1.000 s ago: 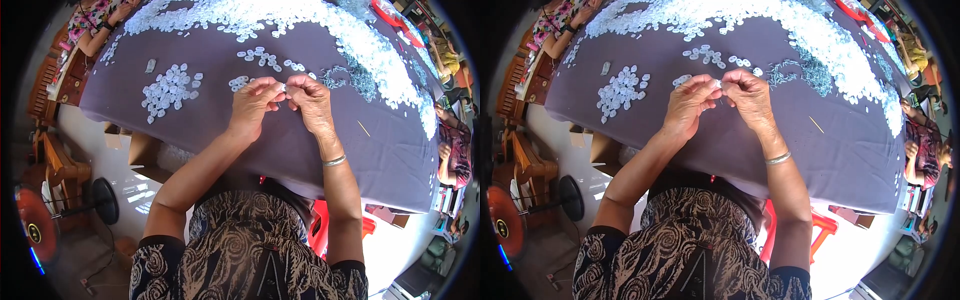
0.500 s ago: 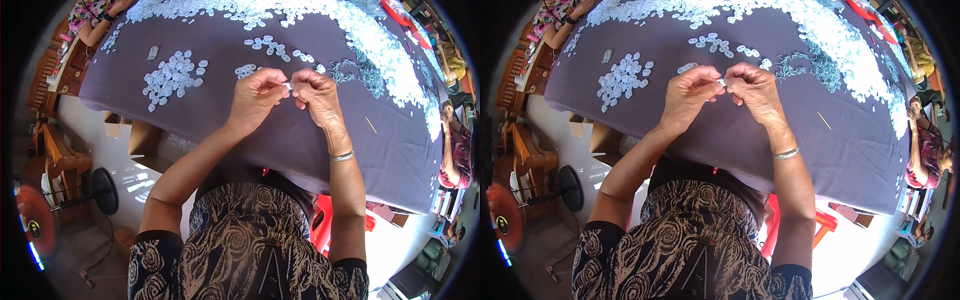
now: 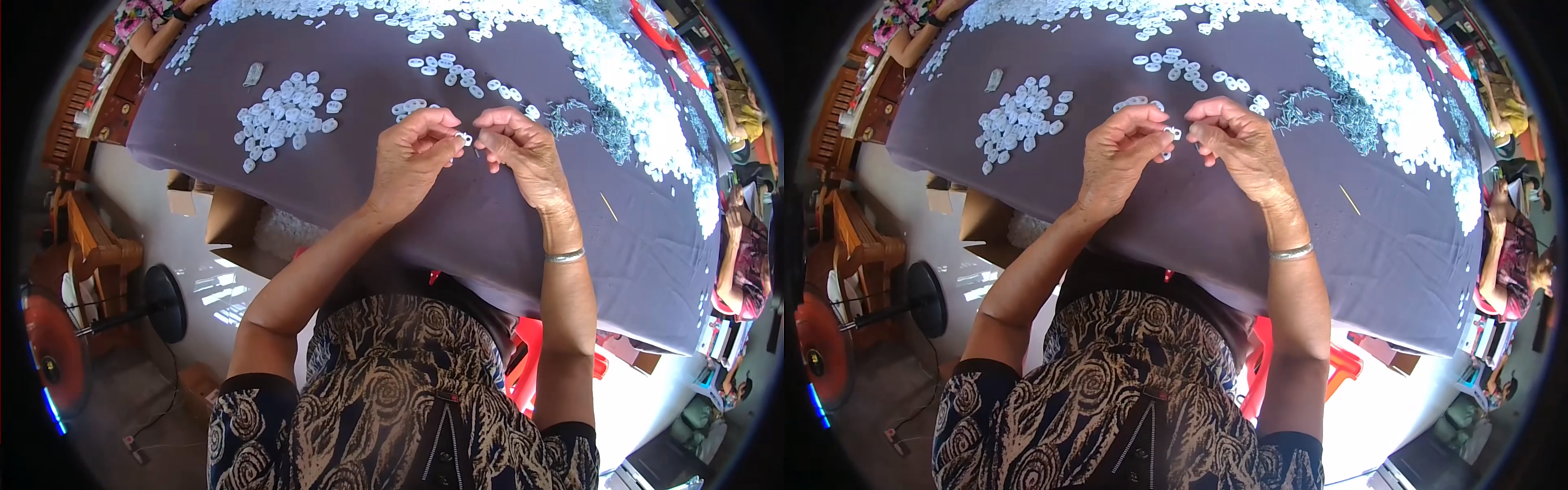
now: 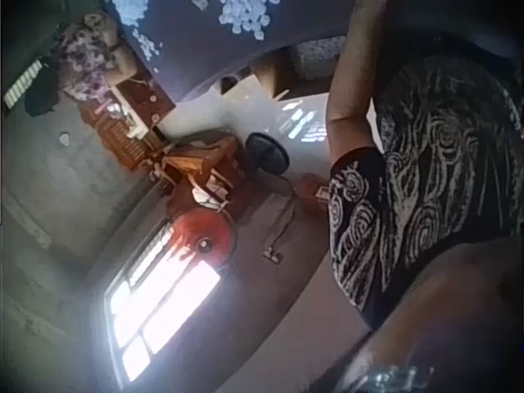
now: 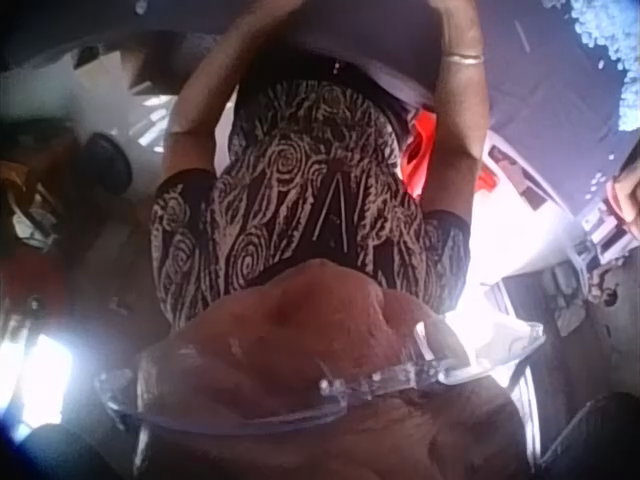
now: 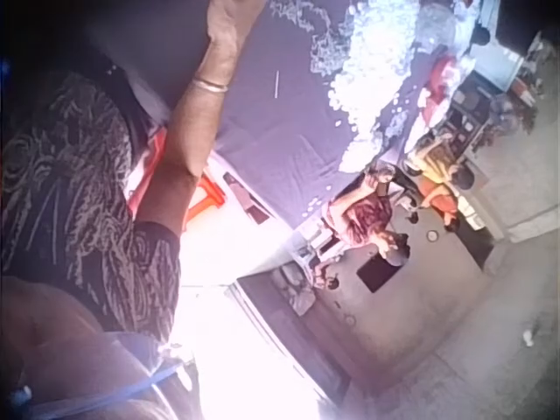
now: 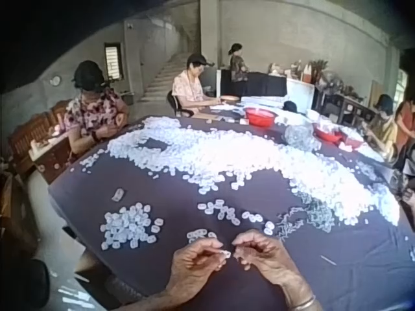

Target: The person assembles plastic fasteners by inserting small pins into white plastic pieces and pressing them together by hand, then places the assembled fasteners on the table.

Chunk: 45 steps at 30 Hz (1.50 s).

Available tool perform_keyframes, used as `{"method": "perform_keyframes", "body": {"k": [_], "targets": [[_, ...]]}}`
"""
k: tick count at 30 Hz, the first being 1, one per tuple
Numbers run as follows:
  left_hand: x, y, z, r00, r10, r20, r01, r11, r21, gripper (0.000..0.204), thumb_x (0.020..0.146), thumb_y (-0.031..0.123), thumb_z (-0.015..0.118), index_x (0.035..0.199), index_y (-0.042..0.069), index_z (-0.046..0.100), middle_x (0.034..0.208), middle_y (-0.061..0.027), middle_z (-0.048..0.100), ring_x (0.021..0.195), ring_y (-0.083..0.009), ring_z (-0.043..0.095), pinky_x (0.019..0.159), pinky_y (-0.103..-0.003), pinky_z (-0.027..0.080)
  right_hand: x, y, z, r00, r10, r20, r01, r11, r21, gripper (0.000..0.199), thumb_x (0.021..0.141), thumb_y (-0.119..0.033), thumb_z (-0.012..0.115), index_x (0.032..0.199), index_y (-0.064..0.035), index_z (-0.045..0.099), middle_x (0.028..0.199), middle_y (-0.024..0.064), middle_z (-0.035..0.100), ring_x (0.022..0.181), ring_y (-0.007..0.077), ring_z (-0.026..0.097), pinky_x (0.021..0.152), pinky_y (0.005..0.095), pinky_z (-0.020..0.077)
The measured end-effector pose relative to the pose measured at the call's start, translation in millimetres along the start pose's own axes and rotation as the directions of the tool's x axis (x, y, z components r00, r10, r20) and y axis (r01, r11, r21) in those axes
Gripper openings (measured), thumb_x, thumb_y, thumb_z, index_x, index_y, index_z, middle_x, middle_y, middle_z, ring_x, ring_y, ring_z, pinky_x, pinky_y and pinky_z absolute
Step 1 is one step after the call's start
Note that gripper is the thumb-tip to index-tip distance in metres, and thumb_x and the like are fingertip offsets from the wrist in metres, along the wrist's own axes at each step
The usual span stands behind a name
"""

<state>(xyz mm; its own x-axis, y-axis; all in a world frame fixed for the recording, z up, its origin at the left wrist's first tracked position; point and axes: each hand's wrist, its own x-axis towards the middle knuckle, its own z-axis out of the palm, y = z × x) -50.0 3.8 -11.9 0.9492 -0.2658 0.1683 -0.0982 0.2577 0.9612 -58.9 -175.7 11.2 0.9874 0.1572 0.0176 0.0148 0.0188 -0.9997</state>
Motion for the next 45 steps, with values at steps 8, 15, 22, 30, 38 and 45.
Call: {"method": "perform_keyframes", "body": {"k": [8, 15, 22, 30, 38, 45], "targets": [[-3.0, -4.4, 0.8, 1.000, 0.018, -0.013, -0.018, 1.000, 0.002, 0.020, 0.085, 0.000, 0.061, 0.105, 0.002, 0.058, 0.084, -0.0029, 0.062, 0.075, -0.0068, 0.060, 0.062, -0.021, 0.049, 1.6, 5.8, -1.0, 0.999, -0.002, -0.035, 0.001, 1.000, -0.023, 0.007, 0.088, -0.009, 0.062, 0.092, -0.0033, 0.063, 0.080, 0.0031, 0.063, 0.066, 0.0066, 0.054, 0.056, 0.0207, 0.0450], [-5.2, -7.7, 4.8, 1.000, -0.013, 0.000, 0.013, 1.000, -0.021, 0.024, 0.085, 0.000, 0.061, 0.108, 0.002, 0.056, 0.083, -0.0027, 0.061, 0.072, -0.0049, 0.056, 0.062, -0.021, 0.048, 1.3, 7.7, -3.6, 0.999, -0.007, -0.040, 0.007, 1.000, 0.006, 0.010, 0.087, -0.013, 0.065, 0.092, -0.0043, 0.066, 0.079, 0.0021, 0.064, 0.067, 0.0066, 0.056, 0.056, 0.0210, 0.0461], [-8.6, -9.4, 8.1, 1.000, -0.024, -0.020, 0.025, 0.999, 0.026, 0.030, 0.084, 0.000, 0.061, 0.112, 0.002, 0.052, 0.081, -0.0034, 0.061, 0.069, -0.0048, 0.055, 0.061, -0.021, 0.048, 1.3, 6.5, 0.3, 0.999, 0.013, -0.034, -0.015, 0.998, -0.066, 0.011, 0.088, -0.013, 0.063, 0.091, -0.0030, 0.066, 0.079, 0.0017, 0.063, 0.067, 0.0064, 0.054, 0.055, 0.0211, 0.0452], [-9.3, -12.1, 6.3, 0.999, -0.031, 0.012, 0.031, 0.998, 0.054, 0.034, 0.085, -0.001, 0.062, 0.116, 0.003, 0.051, 0.087, -0.0057, 0.062, 0.075, -0.0081, 0.059, 0.065, -0.023, 0.051, -0.3, 4.2, 5.7, 0.999, 0.015, -0.042, -0.020, 0.993, -0.117, 0.012, 0.089, -0.015, 0.063, 0.089, -0.0039, 0.065, 0.074, -0.0015, 0.058, 0.065, 0.0057, 0.052, 0.056, 0.0206, 0.0448], [-10.0, -15.0, 6.2, 1.000, -0.022, 0.007, 0.021, 0.997, 0.077, 0.035, 0.085, -0.001, 0.061, 0.117, 0.004, 0.050, 0.087, -0.0050, 0.063, 0.076, -0.0076, 0.059, 0.066, -0.023, 0.051, -0.6, 5.6, 5.2, 1.000, 0.031, 0.000, -0.031, 0.987, -0.158, 0.011, 0.090, -0.015, 0.062, 0.091, -0.0039, 0.063, 0.075, -0.0027, 0.056, 0.064, 0.0048, 0.051, 0.057, 0.0198, 0.0444], [-10.4, -14.7, 9.5, 1.000, 0.018, -0.018, -0.017, 0.996, 0.088, 0.032, 0.083, -0.002, 0.061, 0.114, 0.001, 0.051, 0.081, -0.0038, 0.061, 0.069, -0.0031, 0.054, 0.059, -0.019, 0.046, -0.8, 4.9, 2.5, 0.999, 0.027, 0.035, -0.019, 0.981, -0.194, 0.013, 0.090, -0.015, 0.061, 0.092, -0.0030, 0.062, 0.075, -0.0024, 0.056, 0.065, 0.0046, 0.051, 0.058, 0.0192, 0.0454]]}}
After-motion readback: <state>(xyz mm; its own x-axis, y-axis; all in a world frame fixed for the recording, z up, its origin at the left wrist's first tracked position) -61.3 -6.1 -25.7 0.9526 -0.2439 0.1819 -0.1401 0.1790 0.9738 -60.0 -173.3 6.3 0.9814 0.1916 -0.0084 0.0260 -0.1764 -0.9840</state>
